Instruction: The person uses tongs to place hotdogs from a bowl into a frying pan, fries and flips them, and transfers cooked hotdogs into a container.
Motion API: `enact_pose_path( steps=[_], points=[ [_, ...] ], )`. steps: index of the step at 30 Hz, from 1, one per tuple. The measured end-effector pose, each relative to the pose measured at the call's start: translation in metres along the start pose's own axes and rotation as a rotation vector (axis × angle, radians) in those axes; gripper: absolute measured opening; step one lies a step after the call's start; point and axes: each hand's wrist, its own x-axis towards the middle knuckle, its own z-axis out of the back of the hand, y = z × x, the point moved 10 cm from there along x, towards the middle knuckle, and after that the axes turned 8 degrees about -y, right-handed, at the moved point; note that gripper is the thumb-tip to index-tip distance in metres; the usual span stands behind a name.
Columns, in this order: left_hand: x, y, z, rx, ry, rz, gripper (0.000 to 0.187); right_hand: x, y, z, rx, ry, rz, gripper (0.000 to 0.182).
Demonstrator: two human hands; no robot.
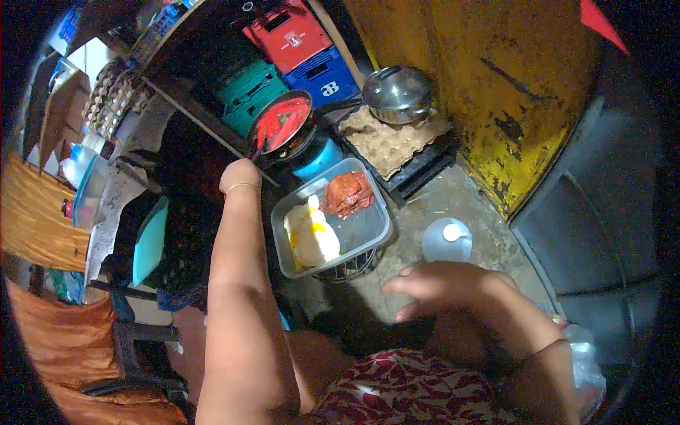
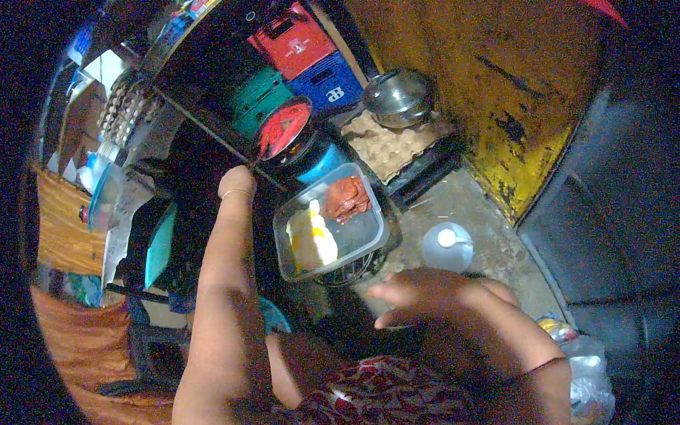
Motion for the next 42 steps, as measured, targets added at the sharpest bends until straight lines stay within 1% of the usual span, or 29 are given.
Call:
enact_pose_path(
  steps=[3,6,8,13,15,16,18,21,24,28,31,33,36,38,39,42],
  points=[
    [0.008,0.005,-0.003,-0.029,-0.042,0.031,0.026,0.000,0.004,0.003,0.038,-0.036,0.028,0.069],
    [0.024,0.012,-0.006,-0.048,-0.034,-0.021,0.023,0.002,-0.002,-0.003,0.046,-0.001,0.018,0.068],
    [0.022,0.022,-0.024,-0.295,0.222,0.106,0.021,0.004,-0.005,-0.005,0.029,0.014,0.021,0.067],
    [0.027,0.030,-0.029,-0.278,0.218,0.105,0.023,0.004,-0.002,-0.001,0.042,0.022,0.000,0.067],
    [0.027,0.024,-0.009,-0.096,0.063,0.005,0.024,0.003,-0.002,-0.003,0.049,0.028,0.000,0.067],
    [0.021,0.022,-0.007,-0.096,0.064,0.007,0.024,0.003,-0.005,-0.004,0.051,0.023,-0.004,0.068],
    [0.011,0.018,0.010,-0.089,-0.061,0.028,0.024,0.004,-0.007,-0.005,0.051,0.019,-0.006,0.069],
    [0.007,0.019,0.005,-0.087,-0.090,0.032,0.023,0.005,-0.006,-0.008,0.048,0.056,-0.010,0.071],
    [0.003,0.029,0.000,-0.069,-0.077,0.072,0.023,0.003,-0.006,-0.005,0.036,0.028,-0.012,0.070],
    [-0.003,0.028,0.008,-0.073,-0.094,0.069,0.022,0.004,-0.010,-0.008,0.060,0.042,-0.041,0.069],
    [-0.009,0.019,0.014,-0.051,-0.090,0.030,0.023,0.004,-0.007,-0.005,0.065,0.040,-0.044,0.069],
    [-0.011,0.011,0.011,-0.025,-0.040,-0.005,0.023,0.006,-0.005,-0.003,0.068,0.037,-0.047,0.069],
    [-0.008,0.012,0.007,-0.042,-0.048,0.027,0.023,0.005,-0.007,-0.007,0.076,0.068,-0.053,0.069],
    [0.000,0.016,-0.002,-0.057,-0.057,0.038,0.024,0.004,-0.008,-0.006,0.064,-0.013,-0.001,0.068],
    [0.003,0.018,-0.003,-0.071,-0.066,0.050,0.024,0.005,-0.006,-0.004,0.063,-0.016,0.000,0.068],
    [0.006,0.022,-0.005,-0.079,-0.048,0.065,0.024,0.006,-0.003,-0.005,0.041,0.050,-0.018,0.068]
  ],
)
